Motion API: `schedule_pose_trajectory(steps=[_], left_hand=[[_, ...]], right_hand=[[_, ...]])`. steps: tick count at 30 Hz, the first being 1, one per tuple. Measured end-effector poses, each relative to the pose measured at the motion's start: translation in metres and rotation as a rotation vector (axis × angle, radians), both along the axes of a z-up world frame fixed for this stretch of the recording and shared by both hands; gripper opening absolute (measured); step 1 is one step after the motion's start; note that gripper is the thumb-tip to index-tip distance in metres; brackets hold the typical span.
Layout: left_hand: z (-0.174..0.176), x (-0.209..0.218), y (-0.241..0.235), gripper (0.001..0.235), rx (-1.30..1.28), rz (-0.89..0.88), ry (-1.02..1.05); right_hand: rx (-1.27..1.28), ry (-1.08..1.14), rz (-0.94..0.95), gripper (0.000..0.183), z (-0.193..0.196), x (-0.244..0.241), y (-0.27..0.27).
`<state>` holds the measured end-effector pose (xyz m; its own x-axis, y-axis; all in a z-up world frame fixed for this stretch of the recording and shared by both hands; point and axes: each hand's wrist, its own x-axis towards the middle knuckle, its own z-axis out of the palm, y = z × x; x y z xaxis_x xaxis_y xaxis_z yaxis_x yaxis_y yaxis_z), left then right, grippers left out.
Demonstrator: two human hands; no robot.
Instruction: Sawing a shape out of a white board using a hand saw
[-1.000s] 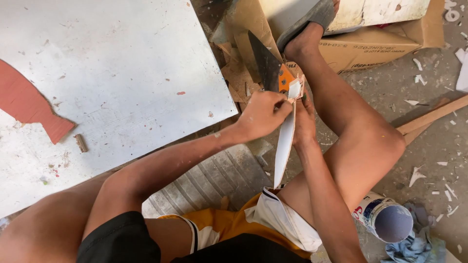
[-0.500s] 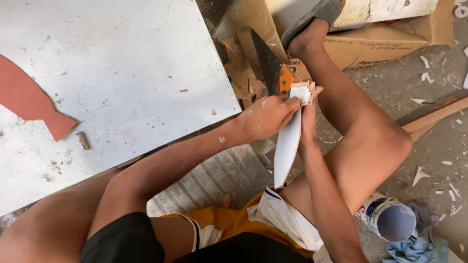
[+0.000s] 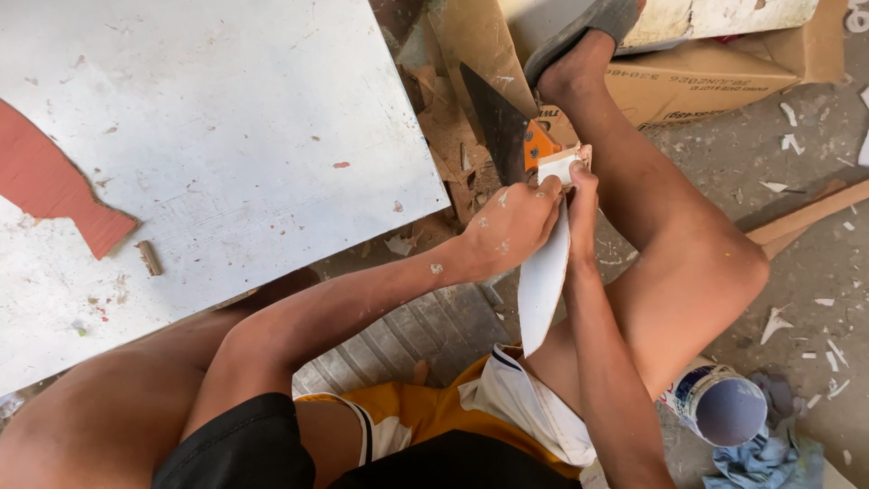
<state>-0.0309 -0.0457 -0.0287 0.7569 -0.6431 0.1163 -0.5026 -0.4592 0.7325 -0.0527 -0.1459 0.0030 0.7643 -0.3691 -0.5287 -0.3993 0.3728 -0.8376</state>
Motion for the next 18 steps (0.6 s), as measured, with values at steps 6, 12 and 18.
schedule_pose_trajectory(steps=[6,12,18], left_hand=[[-0.013,-0.006,-0.014,0.010,0.101,0.042,-0.119],[-0.008,-0.005,-0.009,0.013,0.152,0.043,-0.065],[-0.010,-0.002,0.003,0.019,-0.045,0.144,0.205]], right_hand=[[-0.077,-0.014,0.033,0.073,0.003,0.001,0.003],[-0.162,0.035,0.060,0.063,0.010,0.008,0.010],[-0.244,0.070,0.074,0.063,0.030,0.018,0.017]])
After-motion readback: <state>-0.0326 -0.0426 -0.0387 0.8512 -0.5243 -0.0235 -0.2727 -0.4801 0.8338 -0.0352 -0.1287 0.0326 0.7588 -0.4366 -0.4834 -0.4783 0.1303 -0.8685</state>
